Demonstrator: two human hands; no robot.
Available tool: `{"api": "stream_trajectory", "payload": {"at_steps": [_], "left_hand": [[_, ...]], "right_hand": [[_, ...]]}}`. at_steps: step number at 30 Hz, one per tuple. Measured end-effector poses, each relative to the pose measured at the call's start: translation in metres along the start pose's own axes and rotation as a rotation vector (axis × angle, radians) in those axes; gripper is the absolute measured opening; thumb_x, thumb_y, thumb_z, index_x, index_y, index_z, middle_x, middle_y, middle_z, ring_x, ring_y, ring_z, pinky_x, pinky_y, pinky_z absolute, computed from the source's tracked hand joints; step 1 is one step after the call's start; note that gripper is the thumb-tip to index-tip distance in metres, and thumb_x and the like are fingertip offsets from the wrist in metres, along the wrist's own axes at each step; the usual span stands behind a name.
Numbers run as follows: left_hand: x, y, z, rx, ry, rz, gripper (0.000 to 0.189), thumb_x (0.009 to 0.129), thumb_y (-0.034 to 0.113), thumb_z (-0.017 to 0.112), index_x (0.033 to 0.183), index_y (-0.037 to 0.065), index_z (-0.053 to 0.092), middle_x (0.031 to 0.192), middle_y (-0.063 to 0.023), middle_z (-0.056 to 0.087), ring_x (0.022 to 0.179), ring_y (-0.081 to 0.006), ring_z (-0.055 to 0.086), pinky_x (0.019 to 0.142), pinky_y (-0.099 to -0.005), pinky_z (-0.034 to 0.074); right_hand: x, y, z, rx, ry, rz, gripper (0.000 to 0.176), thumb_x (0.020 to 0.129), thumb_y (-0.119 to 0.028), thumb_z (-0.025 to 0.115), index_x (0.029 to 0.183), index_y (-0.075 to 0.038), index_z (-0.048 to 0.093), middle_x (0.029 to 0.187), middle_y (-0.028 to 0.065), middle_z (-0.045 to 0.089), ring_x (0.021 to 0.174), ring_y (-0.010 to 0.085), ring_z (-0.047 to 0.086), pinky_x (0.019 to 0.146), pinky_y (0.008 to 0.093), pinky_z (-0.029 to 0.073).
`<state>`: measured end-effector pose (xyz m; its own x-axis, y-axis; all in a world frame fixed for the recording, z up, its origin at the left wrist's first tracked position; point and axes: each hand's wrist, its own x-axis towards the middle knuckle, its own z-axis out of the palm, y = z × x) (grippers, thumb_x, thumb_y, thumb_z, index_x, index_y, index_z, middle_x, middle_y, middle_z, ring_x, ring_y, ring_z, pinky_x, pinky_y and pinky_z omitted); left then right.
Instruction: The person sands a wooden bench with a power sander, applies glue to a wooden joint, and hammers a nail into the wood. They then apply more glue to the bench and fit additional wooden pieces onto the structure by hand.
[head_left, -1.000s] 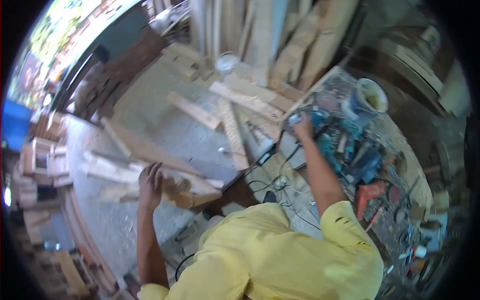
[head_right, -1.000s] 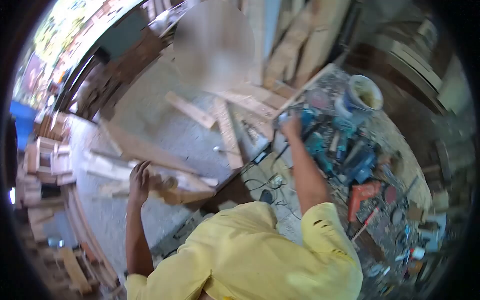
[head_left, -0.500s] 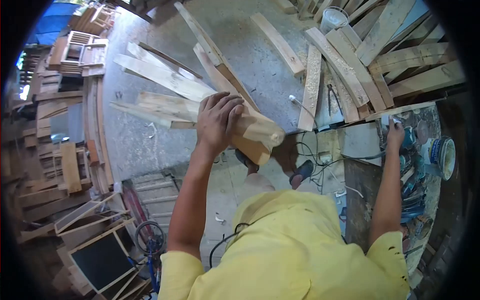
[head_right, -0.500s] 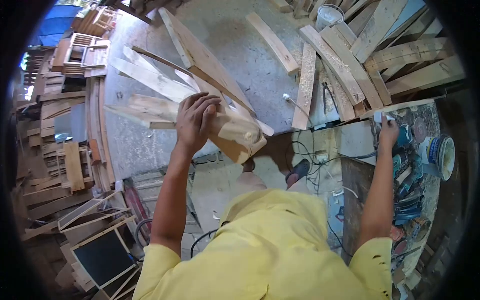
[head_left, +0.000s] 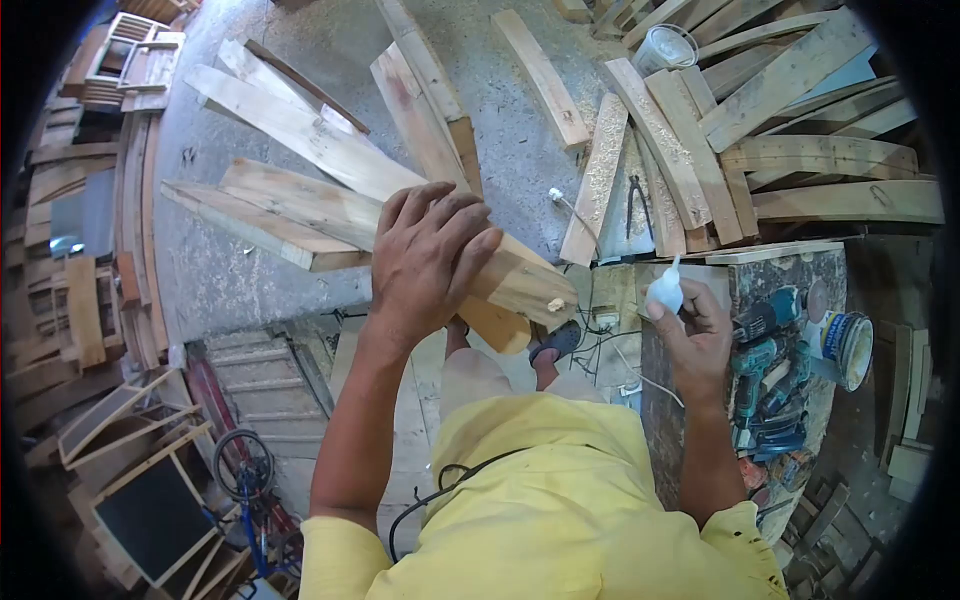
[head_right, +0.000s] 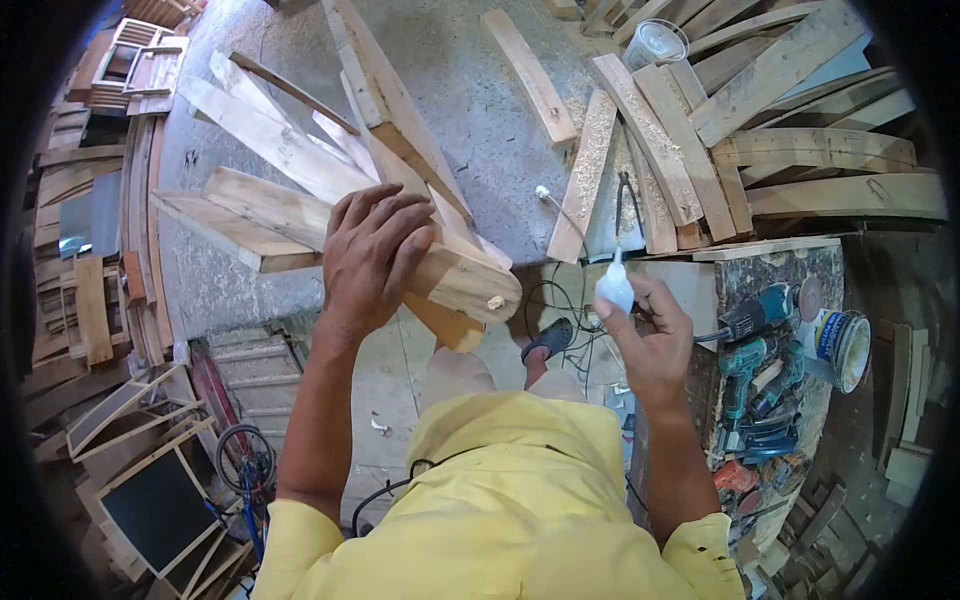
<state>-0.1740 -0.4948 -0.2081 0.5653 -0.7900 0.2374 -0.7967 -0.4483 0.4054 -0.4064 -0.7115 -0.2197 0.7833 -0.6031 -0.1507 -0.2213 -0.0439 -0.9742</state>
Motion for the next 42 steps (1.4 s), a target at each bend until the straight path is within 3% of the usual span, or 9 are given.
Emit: {"api": "stream_trajectory", "payload": {"at_steps": [3, 4, 8, 16, 34, 37, 39, 40, 42], "left_hand": [[0.001, 0.019, -0.006, -0.013, -0.054, -0.036, 0.046, 0.090, 0.047, 0.065, 0.113, 0.007, 0.070, 0.120, -0.0096, 0.066, 0.127, -0.0312, 0.051, 0.118, -0.0508, 0.021], [0.001, 0.027, -0.006, -0.084, -0.115, -0.078, 0.061, 0.082, 0.058, 0.069, 0.116, 0.007, 0.070, 0.124, -0.0101, 0.065, 0.131, -0.0316, 0.047, 0.121, -0.0561, 0.009], [0.003, 0.041, -0.005, -0.076, -0.244, -0.099, 0.077, 0.075, 0.072, 0.068, 0.118, 0.008, 0.069, 0.123, -0.0086, 0.065, 0.132, -0.0306, 0.046, 0.121, -0.0600, 0.004], [0.006, 0.046, -0.002, -0.051, -0.268, -0.150, 0.070, 0.068, 0.062, 0.078, 0.111, 0.007, 0.071, 0.115, -0.0080, 0.068, 0.131, -0.0288, 0.047, 0.122, -0.0584, 0.002], [0.003, 0.042, 0.006, -0.028, -0.234, -0.151, 0.082, 0.057, 0.073, 0.082, 0.113, 0.014, 0.072, 0.117, -0.0077, 0.069, 0.134, -0.0323, 0.046, 0.122, -0.0559, 0.001], [0.003, 0.040, 0.002, -0.036, -0.202, -0.110, 0.073, 0.068, 0.069, 0.078, 0.116, 0.014, 0.070, 0.117, -0.0075, 0.068, 0.133, -0.0290, 0.047, 0.122, -0.0547, 0.001], [0.006, 0.035, 0.001, -0.211, -0.233, -0.208, 0.056, 0.089, 0.060, 0.065, 0.119, 0.013, 0.069, 0.118, -0.0076, 0.067, 0.130, -0.0241, 0.049, 0.122, -0.0513, -0.001], [0.006, 0.034, -0.001, -0.214, -0.233, -0.211, 0.056, 0.089, 0.060, 0.065, 0.119, 0.013, 0.069, 0.118, -0.0076, 0.067, 0.130, -0.0241, 0.049, 0.122, -0.0513, -0.001], [0.006, 0.033, -0.003, -0.272, -0.253, -0.207, 0.048, 0.104, 0.050, 0.045, 0.121, 0.013, 0.069, 0.118, -0.0079, 0.066, 0.128, -0.0209, 0.050, 0.122, -0.0473, -0.001]], "right_hand": [[-0.005, -0.008, 0.007, 0.010, -0.024, -0.024, 0.025, 0.091, -0.004, 0.073, 0.114, 0.003, 0.064, 0.099, 0.0038, 0.069, 0.090, 0.0079, 0.061, 0.081, 0.0235, 0.048], [-0.006, -0.008, 0.007, 0.011, -0.030, -0.025, 0.026, 0.091, -0.004, 0.073, 0.114, 0.003, 0.064, 0.098, 0.0036, 0.069, 0.090, 0.0080, 0.061, 0.081, 0.0236, 0.048], [-0.009, -0.006, 0.006, -0.001, -0.029, -0.034, 0.027, 0.090, -0.005, 0.073, 0.115, 0.003, 0.064, 0.098, 0.0036, 0.069, 0.090, 0.0085, 0.061, 0.082, 0.0240, 0.048], [-0.017, -0.003, 0.001, 0.011, -0.016, -0.044, 0.028, 0.090, -0.006, 0.073, 0.116, 0.003, 0.064, 0.099, 0.0039, 0.069, 0.092, 0.0086, 0.061, 0.082, 0.0238, 0.048], [-0.027, -0.011, 0.015, 0.042, -0.084, -0.082, 0.023, 0.089, -0.006, 0.075, 0.109, 0.003, 0.068, 0.095, 0.0046, 0.068, 0.087, 0.0089, 0.060, 0.079, 0.0251, 0.048], [-0.029, -0.015, 0.020, 0.006, -0.089, -0.086, 0.022, 0.088, -0.008, 0.076, 0.106, 0.003, 0.069, 0.093, 0.0051, 0.069, 0.085, 0.0089, 0.061, 0.077, 0.0248, 0.048], [-0.029, -0.016, 0.023, -0.028, -0.092, -0.092, 0.023, 0.088, -0.009, 0.077, 0.106, 0.003, 0.070, 0.093, 0.0052, 0.070, 0.084, 0.0089, 0.061, 0.076, 0.0245, 0.048], [-0.029, -0.015, 0.024, -0.045, -0.091, -0.103, 0.022, 0.088, -0.010, 0.077, 0.105, 0.003, 0.070, 0.091, 0.0054, 0.070, 0.083, 0.0086, 0.061, 0.074, 0.0243, 0.048], [-0.028, -0.015, 0.026, -0.064, -0.094, -0.113, 0.022, 0.088, -0.011, 0.077, 0.104, 0.003, 0.071, 0.090, 0.0056, 0.070, 0.081, 0.0084, 0.061, 0.072, 0.0240, 0.048]]}}
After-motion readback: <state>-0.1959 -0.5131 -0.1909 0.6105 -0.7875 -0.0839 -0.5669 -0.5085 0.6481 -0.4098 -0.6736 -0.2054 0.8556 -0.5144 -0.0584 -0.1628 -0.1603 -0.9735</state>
